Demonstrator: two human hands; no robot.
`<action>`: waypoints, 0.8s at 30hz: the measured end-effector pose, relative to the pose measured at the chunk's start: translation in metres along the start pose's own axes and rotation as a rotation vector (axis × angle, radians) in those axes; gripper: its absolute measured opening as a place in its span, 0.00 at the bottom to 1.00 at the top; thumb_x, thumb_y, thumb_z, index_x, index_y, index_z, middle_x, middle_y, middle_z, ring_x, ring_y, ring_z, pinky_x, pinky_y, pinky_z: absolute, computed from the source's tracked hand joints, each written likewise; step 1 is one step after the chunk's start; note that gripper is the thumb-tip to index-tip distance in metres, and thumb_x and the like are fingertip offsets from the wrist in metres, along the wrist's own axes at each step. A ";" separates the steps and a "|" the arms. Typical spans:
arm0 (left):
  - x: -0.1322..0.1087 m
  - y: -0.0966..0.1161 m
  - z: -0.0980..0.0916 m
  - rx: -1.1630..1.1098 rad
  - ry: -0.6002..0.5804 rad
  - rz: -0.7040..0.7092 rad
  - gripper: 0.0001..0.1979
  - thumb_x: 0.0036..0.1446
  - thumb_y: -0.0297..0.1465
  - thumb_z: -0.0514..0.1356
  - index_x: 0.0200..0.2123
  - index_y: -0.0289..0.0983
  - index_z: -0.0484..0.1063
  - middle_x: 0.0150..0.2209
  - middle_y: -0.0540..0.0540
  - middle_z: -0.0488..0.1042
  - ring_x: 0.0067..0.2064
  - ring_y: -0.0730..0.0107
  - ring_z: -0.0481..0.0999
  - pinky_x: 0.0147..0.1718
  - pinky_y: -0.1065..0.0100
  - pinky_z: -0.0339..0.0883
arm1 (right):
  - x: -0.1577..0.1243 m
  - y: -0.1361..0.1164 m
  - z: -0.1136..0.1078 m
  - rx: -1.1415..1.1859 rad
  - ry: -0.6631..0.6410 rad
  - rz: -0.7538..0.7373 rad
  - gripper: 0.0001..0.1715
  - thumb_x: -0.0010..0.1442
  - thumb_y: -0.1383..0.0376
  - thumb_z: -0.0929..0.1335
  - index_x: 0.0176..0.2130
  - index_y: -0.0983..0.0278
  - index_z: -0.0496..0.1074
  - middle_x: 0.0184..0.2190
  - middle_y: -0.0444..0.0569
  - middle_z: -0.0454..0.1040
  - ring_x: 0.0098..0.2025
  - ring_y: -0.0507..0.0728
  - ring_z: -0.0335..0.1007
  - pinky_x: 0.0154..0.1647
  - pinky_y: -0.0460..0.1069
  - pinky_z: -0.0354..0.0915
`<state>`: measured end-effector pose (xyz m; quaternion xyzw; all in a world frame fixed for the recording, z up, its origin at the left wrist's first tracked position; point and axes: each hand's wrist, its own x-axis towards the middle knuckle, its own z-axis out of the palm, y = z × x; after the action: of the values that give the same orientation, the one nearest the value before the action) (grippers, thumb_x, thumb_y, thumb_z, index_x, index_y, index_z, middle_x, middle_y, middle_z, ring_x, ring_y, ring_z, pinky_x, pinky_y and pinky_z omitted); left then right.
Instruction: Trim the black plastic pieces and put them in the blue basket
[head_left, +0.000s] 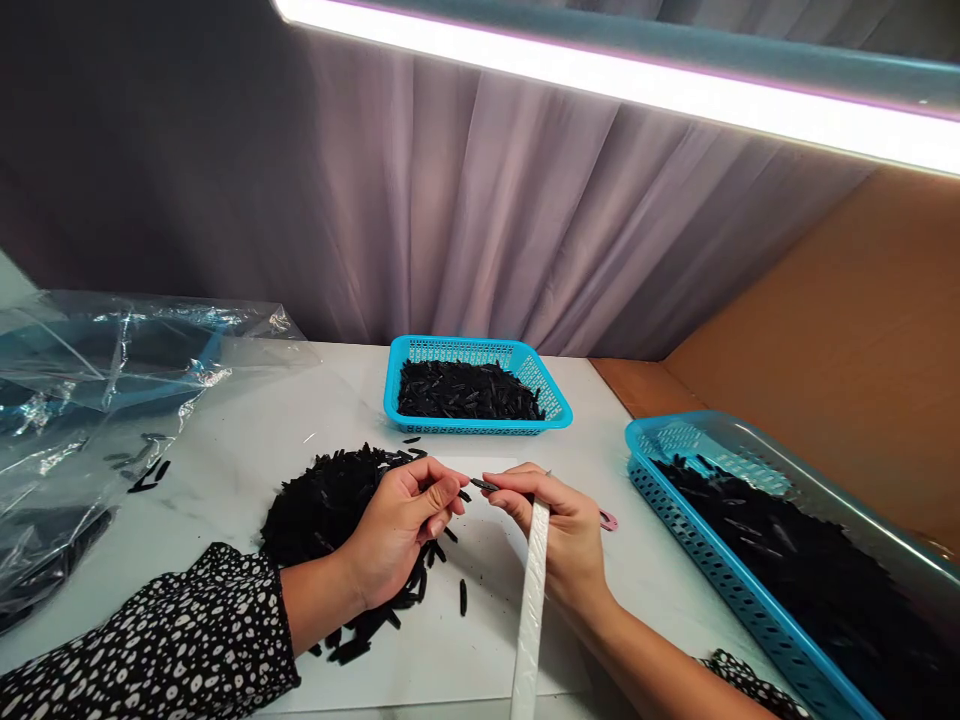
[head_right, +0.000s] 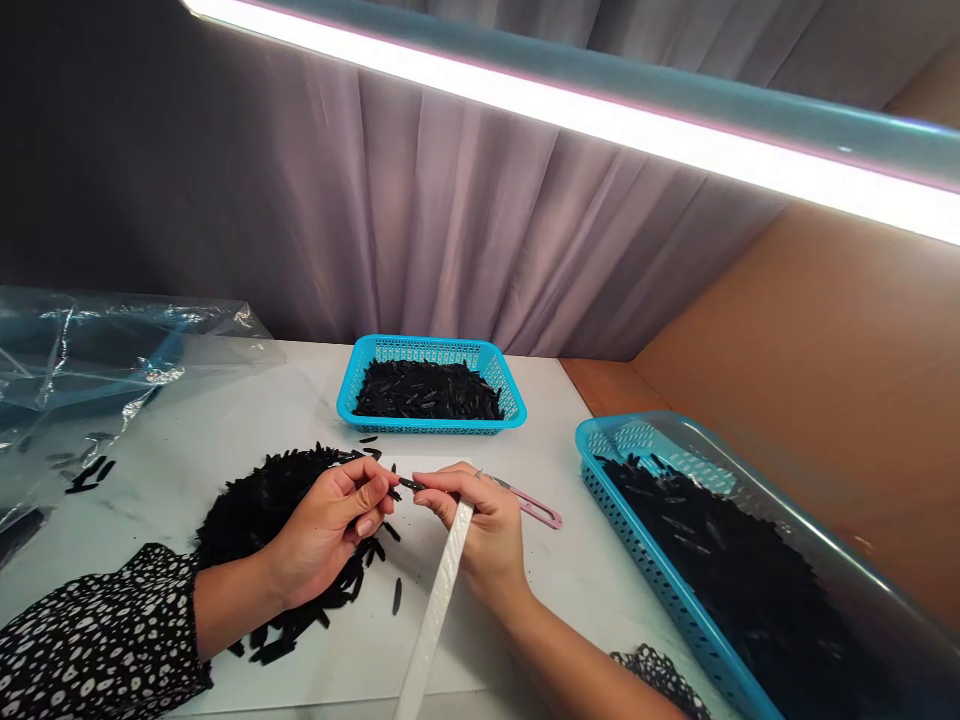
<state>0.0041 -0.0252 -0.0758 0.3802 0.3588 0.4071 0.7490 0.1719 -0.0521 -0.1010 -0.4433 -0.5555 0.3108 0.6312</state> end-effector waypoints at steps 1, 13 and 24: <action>0.000 0.000 0.000 -0.005 -0.004 0.003 0.18 0.45 0.41 0.74 0.29 0.33 0.74 0.23 0.51 0.73 0.20 0.85 0.56 0.22 0.73 0.40 | 0.000 0.000 0.000 0.000 -0.002 0.001 0.05 0.54 0.64 0.77 0.34 0.54 0.84 0.25 0.46 0.80 0.27 0.56 0.74 0.29 0.50 0.67; -0.001 0.001 0.002 -0.063 -0.027 0.006 0.22 0.39 0.39 0.77 0.30 0.34 0.72 0.24 0.48 0.79 0.18 0.86 0.56 0.21 0.74 0.44 | 0.003 -0.012 0.008 0.536 -0.025 0.503 0.13 0.58 0.56 0.71 0.31 0.63 0.72 0.28 0.45 0.76 0.17 0.45 0.49 0.16 0.44 0.40; -0.003 0.001 0.001 -0.080 -0.057 -0.014 0.21 0.44 0.39 0.75 0.29 0.35 0.68 0.26 0.47 0.79 0.17 0.88 0.54 0.21 0.74 0.42 | -0.003 -0.003 0.006 0.235 -0.167 0.370 0.20 0.59 0.48 0.71 0.37 0.62 0.78 0.20 0.39 0.61 0.20 0.48 0.49 0.21 0.46 0.45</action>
<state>0.0038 -0.0277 -0.0740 0.3587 0.3234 0.4050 0.7764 0.1650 -0.0548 -0.0991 -0.4338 -0.4749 0.5195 0.5625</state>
